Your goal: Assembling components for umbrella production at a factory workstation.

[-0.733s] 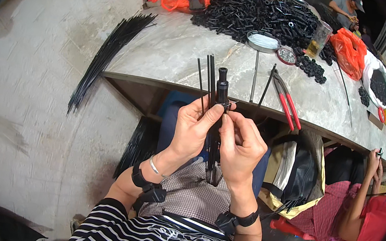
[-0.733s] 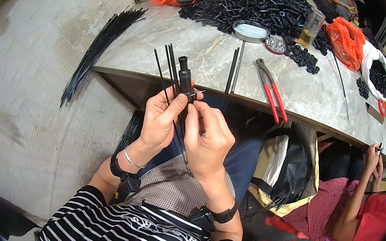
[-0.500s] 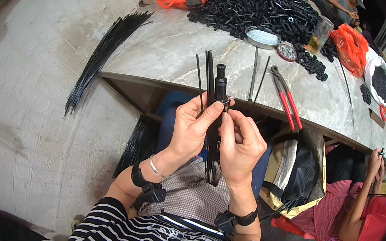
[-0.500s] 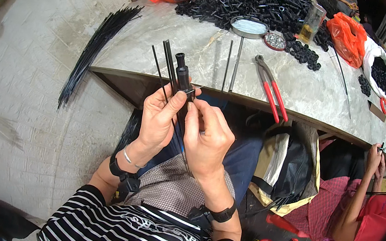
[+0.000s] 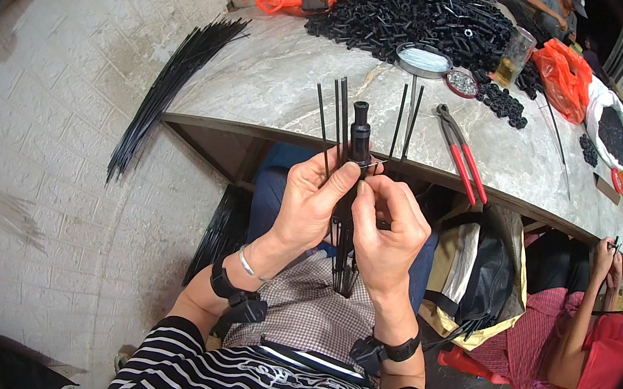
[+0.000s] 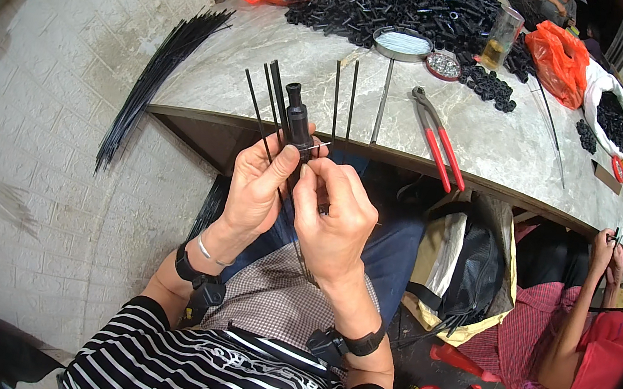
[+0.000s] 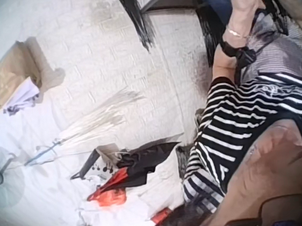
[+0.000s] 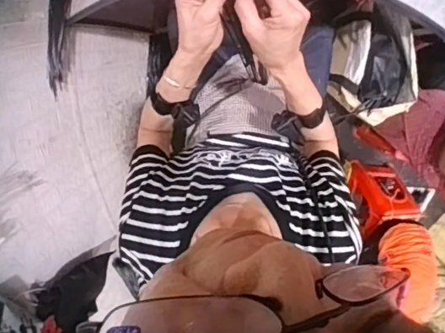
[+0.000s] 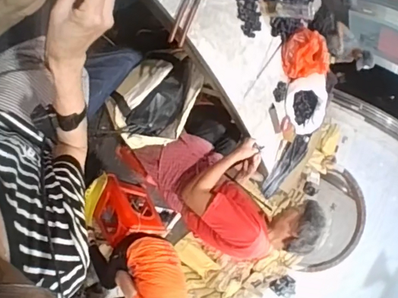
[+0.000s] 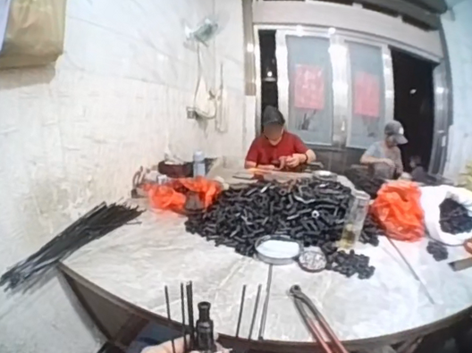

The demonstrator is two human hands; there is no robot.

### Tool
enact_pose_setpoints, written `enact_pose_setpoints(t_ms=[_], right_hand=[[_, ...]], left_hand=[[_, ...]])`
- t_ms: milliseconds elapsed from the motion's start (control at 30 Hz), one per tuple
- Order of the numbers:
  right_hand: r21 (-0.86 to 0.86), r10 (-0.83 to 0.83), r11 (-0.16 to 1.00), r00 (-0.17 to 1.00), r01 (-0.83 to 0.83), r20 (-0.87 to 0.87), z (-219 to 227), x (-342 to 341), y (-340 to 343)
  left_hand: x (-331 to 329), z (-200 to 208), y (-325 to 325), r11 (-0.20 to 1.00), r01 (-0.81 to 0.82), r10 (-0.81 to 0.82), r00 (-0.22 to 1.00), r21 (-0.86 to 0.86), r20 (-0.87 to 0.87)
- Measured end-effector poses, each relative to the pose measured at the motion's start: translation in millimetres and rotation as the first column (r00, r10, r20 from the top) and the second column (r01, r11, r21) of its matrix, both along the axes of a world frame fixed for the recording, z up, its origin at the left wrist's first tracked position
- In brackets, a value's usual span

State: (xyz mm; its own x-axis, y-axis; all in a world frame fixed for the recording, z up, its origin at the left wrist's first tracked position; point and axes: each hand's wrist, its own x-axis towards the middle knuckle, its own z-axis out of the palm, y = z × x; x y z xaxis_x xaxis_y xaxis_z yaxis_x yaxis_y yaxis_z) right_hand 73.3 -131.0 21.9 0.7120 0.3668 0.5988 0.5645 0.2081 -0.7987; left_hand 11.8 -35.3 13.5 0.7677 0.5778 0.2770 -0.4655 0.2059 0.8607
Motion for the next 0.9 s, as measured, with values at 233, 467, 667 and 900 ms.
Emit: enact_pose_setpoints(t_ms=[233,467,667,900], right_hand=[[-0.022,-0.028,0.999,0.995,0.03,0.1,6,-2,-4],[0.062,0.108,0.993,0.961,-0.095,-0.255,7,-4,-5],[-0.005,0.18,0.981,0.916,-0.195,-0.358,14,7,-5],[-0.157,0.102,0.978,0.971,-0.138,-0.218,11,14,0]], left_hand=[[-4,2,6,0.995,0.101,-0.101,0.995,0.009,-0.005],[-10,11,9,0.981,0.19,-0.191,0.98,-0.037,-0.05],[-16,18,7,0.979,0.183,-0.187,0.982,-0.092,-0.033],[-18,15,4,0.995,0.096,-0.097,0.995,-0.023,-0.036]])
